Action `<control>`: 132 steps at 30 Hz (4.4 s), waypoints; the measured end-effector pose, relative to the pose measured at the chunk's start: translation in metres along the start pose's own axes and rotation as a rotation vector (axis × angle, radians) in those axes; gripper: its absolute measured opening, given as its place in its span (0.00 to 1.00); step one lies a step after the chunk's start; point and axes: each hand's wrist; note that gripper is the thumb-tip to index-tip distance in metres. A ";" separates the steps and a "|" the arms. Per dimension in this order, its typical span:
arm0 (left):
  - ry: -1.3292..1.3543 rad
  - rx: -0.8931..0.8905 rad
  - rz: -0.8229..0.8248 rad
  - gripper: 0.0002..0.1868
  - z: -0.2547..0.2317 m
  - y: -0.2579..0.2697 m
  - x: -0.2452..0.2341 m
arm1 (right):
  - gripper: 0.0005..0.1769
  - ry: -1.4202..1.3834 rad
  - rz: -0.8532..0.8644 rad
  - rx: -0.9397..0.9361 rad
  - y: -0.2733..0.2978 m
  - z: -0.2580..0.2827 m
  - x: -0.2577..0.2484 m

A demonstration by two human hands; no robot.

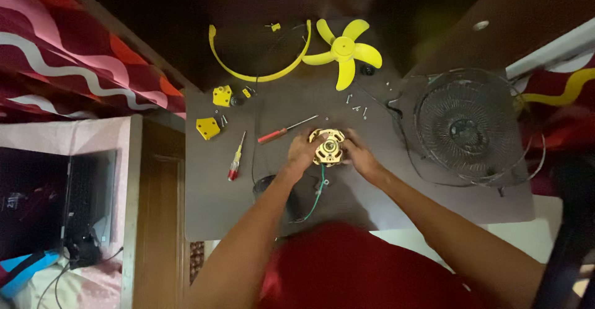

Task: The person disassembles the motor housing of an electric fan using a screwdriver, removes the rotor, and then reassembles the housing. The person uses a screwdriver to remove and insert screws to secure the motor housing halves.

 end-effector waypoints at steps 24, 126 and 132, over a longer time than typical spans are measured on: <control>-0.209 -0.036 0.011 0.32 0.051 -0.025 -0.017 | 0.29 -0.072 -0.053 -0.083 -0.004 -0.028 0.024; -0.110 -0.107 0.223 0.40 0.038 0.002 -0.028 | 0.57 0.581 -0.276 -0.271 0.035 0.034 0.059; 0.074 -0.139 0.263 0.35 0.041 0.000 -0.027 | 0.59 0.650 -0.250 -0.244 0.033 0.042 0.060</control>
Point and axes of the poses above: each hand's wrist, its own y-axis away from the middle knuckle, its own x-axis out of the palm, z = x × y, and after that the axes turned 2 degrees about y, right-handed
